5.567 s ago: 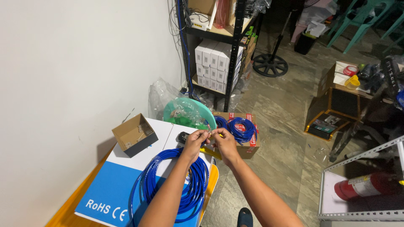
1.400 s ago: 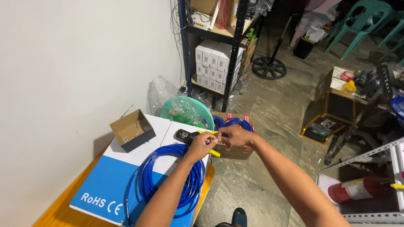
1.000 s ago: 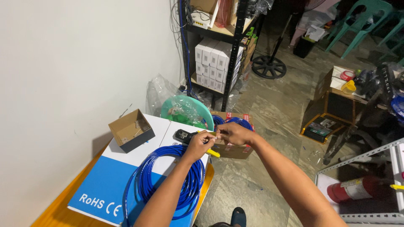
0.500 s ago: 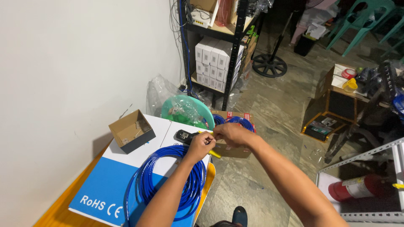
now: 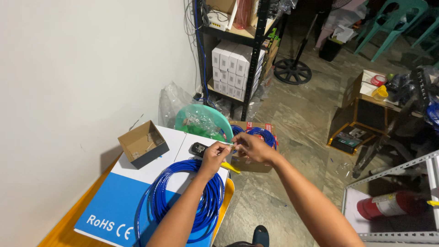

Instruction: The person works on a length of blue plastic tubing at a workbench, holding the coiled tube and using a yellow-handled cutting tool to work on the tube end, then manipulating the tube end with both hands and a handheld tool.

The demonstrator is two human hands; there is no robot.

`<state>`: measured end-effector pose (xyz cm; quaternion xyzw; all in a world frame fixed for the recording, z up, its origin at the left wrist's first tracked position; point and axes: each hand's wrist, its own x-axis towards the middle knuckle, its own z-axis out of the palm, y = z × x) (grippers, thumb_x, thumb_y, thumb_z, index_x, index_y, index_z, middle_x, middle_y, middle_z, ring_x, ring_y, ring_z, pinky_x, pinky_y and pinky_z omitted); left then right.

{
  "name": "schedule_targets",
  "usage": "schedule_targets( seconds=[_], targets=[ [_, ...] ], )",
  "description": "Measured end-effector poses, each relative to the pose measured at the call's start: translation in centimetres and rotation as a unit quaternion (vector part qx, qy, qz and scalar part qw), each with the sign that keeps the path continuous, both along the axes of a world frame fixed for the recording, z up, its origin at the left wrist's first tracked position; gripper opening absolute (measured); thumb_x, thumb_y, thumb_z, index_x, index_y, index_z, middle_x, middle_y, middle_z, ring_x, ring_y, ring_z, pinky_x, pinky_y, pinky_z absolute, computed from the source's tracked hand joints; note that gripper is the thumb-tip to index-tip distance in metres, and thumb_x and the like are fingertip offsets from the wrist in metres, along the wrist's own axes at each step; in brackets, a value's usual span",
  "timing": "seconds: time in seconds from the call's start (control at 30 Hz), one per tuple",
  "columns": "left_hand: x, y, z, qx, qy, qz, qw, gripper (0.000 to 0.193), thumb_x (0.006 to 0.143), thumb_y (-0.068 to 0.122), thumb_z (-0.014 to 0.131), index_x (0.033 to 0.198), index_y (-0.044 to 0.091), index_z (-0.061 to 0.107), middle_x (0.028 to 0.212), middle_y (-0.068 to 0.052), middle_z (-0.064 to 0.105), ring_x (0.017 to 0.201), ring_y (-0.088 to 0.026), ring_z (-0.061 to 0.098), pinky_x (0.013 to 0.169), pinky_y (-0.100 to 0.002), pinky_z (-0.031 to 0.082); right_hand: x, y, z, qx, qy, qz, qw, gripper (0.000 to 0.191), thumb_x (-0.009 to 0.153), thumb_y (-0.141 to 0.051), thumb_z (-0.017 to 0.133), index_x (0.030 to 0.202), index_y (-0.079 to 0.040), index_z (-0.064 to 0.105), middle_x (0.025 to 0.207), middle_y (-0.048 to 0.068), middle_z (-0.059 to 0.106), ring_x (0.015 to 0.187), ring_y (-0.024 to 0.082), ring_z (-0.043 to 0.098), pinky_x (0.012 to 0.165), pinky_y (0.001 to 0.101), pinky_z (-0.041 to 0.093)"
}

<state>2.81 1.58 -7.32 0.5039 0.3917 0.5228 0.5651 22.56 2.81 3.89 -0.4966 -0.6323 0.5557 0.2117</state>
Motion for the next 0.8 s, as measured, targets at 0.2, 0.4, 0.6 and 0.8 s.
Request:
schedule_targets(
  seconds=[0.2,0.4,0.6,0.8],
  targets=[
    [-0.3,0.4,-0.4,-0.031,-0.024,0.003,0.999,0.011,0.096,0.015,0.070,0.095,0.005,0.070,0.073,0.002,0.062,0.062,-0.004,0.055,0.053,-0.020,0.042,-0.9,-0.4,-4.3,-0.017,0.111,-0.061,0.992,0.019,0.102,-0.021,0.064,0.113,-0.006,0.065,0.091,0.006,0.069,0.080,0.013,0.070,0.062,0.0281,0.049],
    [-0.1,0.4,-0.1,-0.041,-0.057,0.009,0.997,0.011,0.095,0.014,0.070,0.098,0.004,0.070,0.074,0.002,0.062,0.061,-0.004,0.055,0.053,-0.022,0.045,-1.5,0.1,-7.4,-0.102,0.250,-0.137,0.953,0.017,0.096,-0.015,0.067,0.108,-0.003,0.066,0.093,0.003,0.068,0.078,0.013,0.067,0.077,0.0310,0.060],
    [-0.2,0.4,0.2,-0.045,-0.053,0.007,0.998,0.013,0.096,0.015,0.070,0.101,0.003,0.070,0.076,0.001,0.064,0.065,-0.005,0.058,0.057,-0.022,0.048,-2.2,-0.3,-7.7,-0.127,0.314,-0.174,0.925,0.016,0.096,-0.013,0.068,0.110,-0.005,0.069,0.093,0.000,0.067,0.080,0.010,0.064,0.077,0.0298,0.059],
    [-0.2,0.4,0.3,-0.024,-0.046,0.008,0.999,0.014,0.096,0.013,0.070,0.104,0.001,0.070,0.079,-0.001,0.066,0.066,-0.007,0.059,0.059,-0.023,0.049,-2.4,-0.9,-7.4,-0.142,0.329,-0.189,0.914,0.016,0.097,-0.014,0.068,0.110,-0.006,0.069,0.090,0.001,0.065,0.079,0.010,0.063,0.075,0.0285,0.058]
  ],
)
